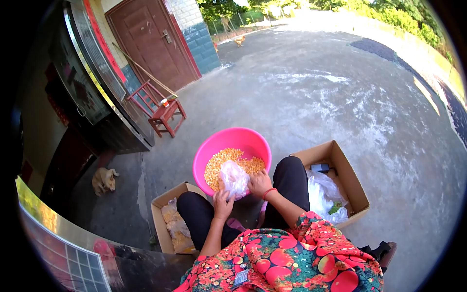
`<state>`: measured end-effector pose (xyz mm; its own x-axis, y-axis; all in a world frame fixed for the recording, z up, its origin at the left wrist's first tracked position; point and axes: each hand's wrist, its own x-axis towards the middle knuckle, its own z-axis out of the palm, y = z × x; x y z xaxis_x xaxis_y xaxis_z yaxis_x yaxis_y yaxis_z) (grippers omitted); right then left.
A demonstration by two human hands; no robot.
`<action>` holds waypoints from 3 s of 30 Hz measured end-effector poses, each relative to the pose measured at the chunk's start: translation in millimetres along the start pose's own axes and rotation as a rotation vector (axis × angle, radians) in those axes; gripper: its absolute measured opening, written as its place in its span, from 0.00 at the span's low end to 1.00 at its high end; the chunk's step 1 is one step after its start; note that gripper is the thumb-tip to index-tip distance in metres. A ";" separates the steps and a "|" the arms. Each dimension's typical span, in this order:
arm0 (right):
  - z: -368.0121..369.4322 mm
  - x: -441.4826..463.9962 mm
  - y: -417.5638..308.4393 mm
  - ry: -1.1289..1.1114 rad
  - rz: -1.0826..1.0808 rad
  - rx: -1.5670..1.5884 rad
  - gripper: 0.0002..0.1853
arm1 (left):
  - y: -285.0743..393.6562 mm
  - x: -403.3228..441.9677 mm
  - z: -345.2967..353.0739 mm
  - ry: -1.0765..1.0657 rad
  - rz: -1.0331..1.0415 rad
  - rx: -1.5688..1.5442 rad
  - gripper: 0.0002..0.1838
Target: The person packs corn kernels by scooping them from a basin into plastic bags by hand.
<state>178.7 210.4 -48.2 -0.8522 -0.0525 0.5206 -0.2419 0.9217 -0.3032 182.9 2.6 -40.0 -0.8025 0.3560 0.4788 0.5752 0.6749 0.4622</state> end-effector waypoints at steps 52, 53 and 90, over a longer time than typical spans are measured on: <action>-9.3 1.9 9.0 -0.003 0.015 0.065 0.10 | 5.8 4.8 3.1 -0.011 0.014 -0.002 0.17; -5.5 1.7 9.8 -0.004 0.007 0.057 0.10 | 5.3 4.5 3.0 -0.026 0.007 -0.010 0.17; -12.8 3.2 14.7 -0.019 0.015 0.072 0.10 | 11.8 9.7 11.7 0.019 0.011 0.044 0.15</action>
<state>178.4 228.7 -40.8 -0.8643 -0.0472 0.5007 -0.2618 0.8923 -0.3679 180.1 21.6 -38.7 -0.7929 0.3516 0.4977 0.5760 0.6989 0.4240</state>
